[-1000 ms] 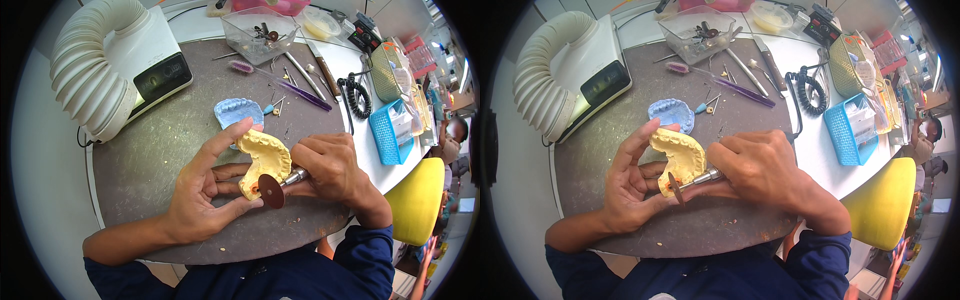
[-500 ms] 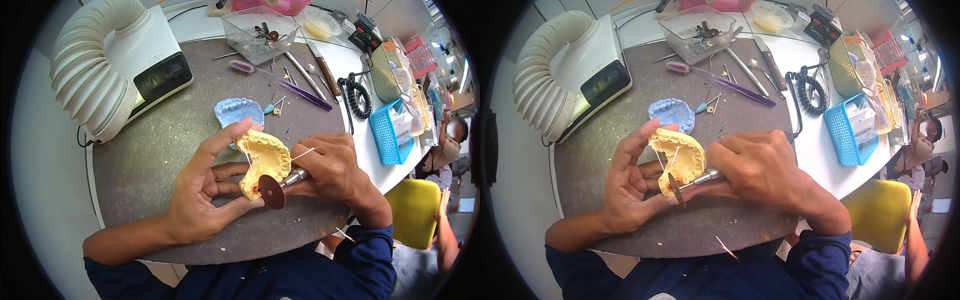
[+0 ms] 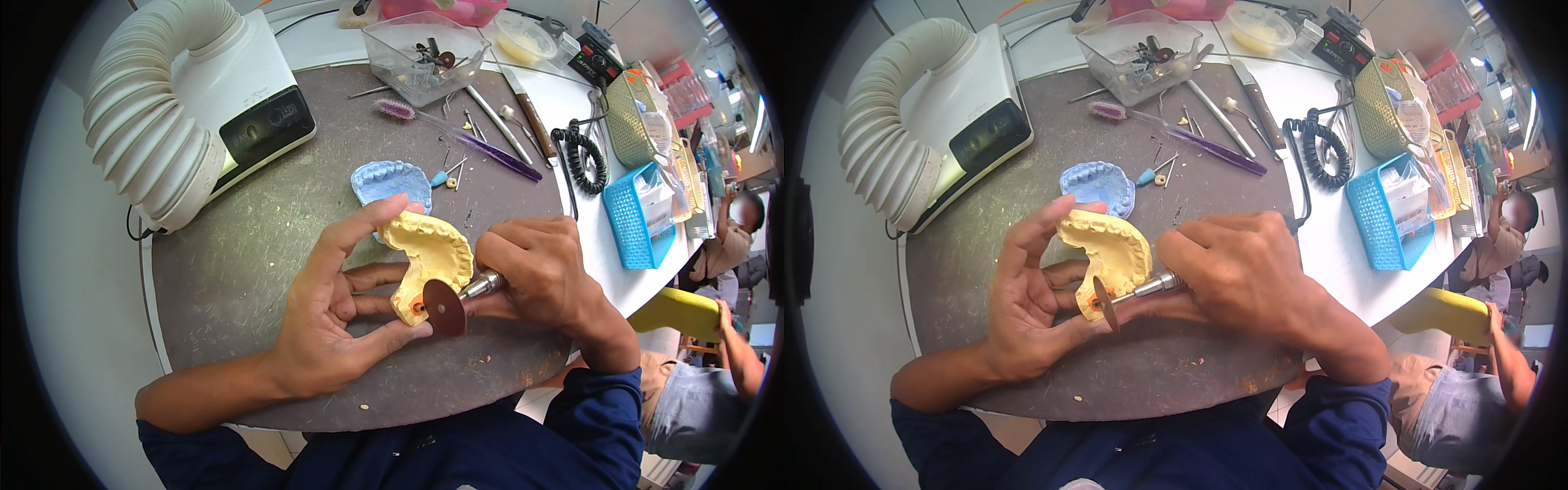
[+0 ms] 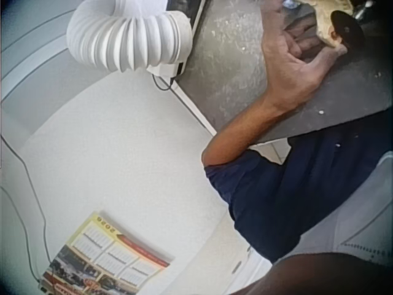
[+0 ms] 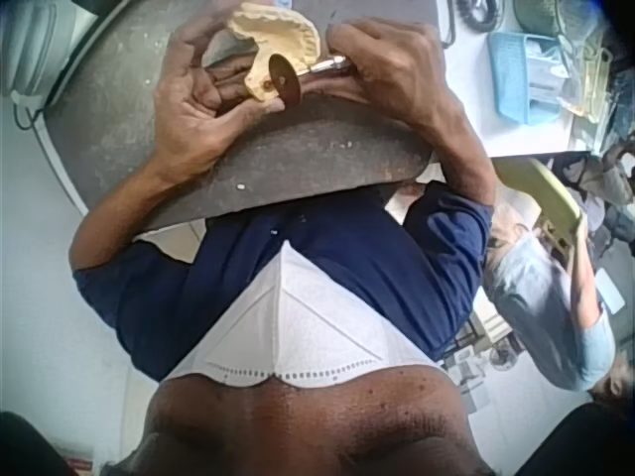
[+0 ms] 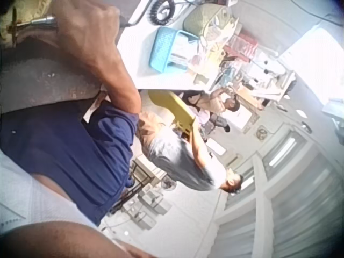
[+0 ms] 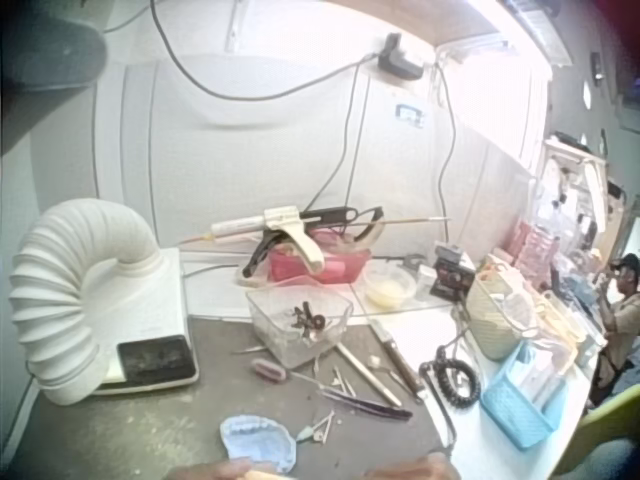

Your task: The person uses a rotary grinding tool with a disc attachment to smooth the surface of a yellow dental cast. They hold the cast in their left hand and the tool in their right, generating sparks as they work on the inner contours. The person briefly sets the tool down to inspect the fit of the yellow cast against a blue counterpart before resuming the grinding process.

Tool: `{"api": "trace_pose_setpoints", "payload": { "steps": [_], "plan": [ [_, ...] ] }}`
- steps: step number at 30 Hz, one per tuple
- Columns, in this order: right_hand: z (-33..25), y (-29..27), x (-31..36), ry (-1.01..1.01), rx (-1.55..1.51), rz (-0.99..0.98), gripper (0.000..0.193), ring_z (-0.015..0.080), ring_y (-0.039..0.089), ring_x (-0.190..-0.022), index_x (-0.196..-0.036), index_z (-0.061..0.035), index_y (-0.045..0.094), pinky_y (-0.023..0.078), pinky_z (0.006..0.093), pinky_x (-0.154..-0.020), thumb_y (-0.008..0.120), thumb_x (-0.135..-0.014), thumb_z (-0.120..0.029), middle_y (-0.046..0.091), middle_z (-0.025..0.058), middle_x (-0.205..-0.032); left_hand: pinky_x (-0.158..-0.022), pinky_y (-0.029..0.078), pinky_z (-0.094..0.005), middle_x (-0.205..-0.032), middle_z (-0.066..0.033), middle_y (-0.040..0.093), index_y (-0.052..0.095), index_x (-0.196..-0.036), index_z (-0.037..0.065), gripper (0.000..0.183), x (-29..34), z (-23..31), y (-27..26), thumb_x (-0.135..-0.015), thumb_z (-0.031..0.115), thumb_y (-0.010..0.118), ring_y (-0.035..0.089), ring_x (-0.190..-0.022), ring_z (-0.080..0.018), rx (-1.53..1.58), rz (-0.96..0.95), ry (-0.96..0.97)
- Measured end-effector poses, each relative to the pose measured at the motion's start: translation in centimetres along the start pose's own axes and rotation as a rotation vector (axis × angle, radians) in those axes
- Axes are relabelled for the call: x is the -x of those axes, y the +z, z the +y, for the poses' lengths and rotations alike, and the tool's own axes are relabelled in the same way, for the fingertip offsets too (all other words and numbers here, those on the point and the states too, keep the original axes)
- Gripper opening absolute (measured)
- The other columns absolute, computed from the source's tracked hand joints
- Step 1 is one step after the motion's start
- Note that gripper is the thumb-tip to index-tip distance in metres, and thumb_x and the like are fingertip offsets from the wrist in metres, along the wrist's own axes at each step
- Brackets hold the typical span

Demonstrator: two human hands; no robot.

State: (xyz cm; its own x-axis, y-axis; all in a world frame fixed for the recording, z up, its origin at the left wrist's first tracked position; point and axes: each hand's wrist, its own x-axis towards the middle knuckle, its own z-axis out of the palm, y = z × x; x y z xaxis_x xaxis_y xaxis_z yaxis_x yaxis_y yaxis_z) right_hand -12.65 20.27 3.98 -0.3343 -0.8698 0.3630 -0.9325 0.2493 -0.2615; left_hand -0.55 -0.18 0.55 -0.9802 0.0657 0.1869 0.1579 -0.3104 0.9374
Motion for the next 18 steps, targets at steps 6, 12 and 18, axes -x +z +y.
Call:
{"api": "trace_pose_setpoints", "payload": {
  "steps": [6,12,18],
  "plan": [
    [-0.58,-0.3,-0.04,0.057,0.002,-0.011,0.05,0.0212,0.052,-0.047,-0.066,-0.0095,0.05,0.039,0.0342,-0.044,0.087,-0.06,-0.043,0.049,0.0034,-0.057,-0.096,0.058,-0.0369,-0.143,-0.0173,0.033,0.025,-0.142,0.007,0.088,-0.05,-0.26,0.19,-0.074,-0.014,0.077,0.053,-0.126,-0.0307,-0.072,0.057,0.07],
    [-0.64,-0.17,-0.2,0.052,0.03,-0.037,0.054,0.0206,0.059,-0.048,-0.064,-0.0087,0.049,0.043,0.0335,-0.042,0.081,-0.072,-0.051,0.053,0.0033,-0.056,-0.095,0.059,-0.0366,-0.139,-0.0164,0.033,0.026,-0.138,0.007,0.087,0.07,-0.36,0.11,-0.072,-0.014,0.079,0.051,-0.128,-0.03,-0.11,0.086,0.114],
    [-0.71,-0.06,-0.21,0.055,0.02,-0.046,0.053,0.0205,0.06,-0.048,-0.065,-0.0087,0.049,0.044,0.0326,-0.042,0.081,-0.073,-0.05,0.054,0.0034,-0.056,-0.095,0.059,-0.0368,-0.138,-0.016,0.032,0.026,-0.137,0.007,0.087,0.11,-0.4,0.13,-0.072,-0.014,0.079,0.05,-0.129,-0.03,-0.121,0.089,0.13]
  ]
}}
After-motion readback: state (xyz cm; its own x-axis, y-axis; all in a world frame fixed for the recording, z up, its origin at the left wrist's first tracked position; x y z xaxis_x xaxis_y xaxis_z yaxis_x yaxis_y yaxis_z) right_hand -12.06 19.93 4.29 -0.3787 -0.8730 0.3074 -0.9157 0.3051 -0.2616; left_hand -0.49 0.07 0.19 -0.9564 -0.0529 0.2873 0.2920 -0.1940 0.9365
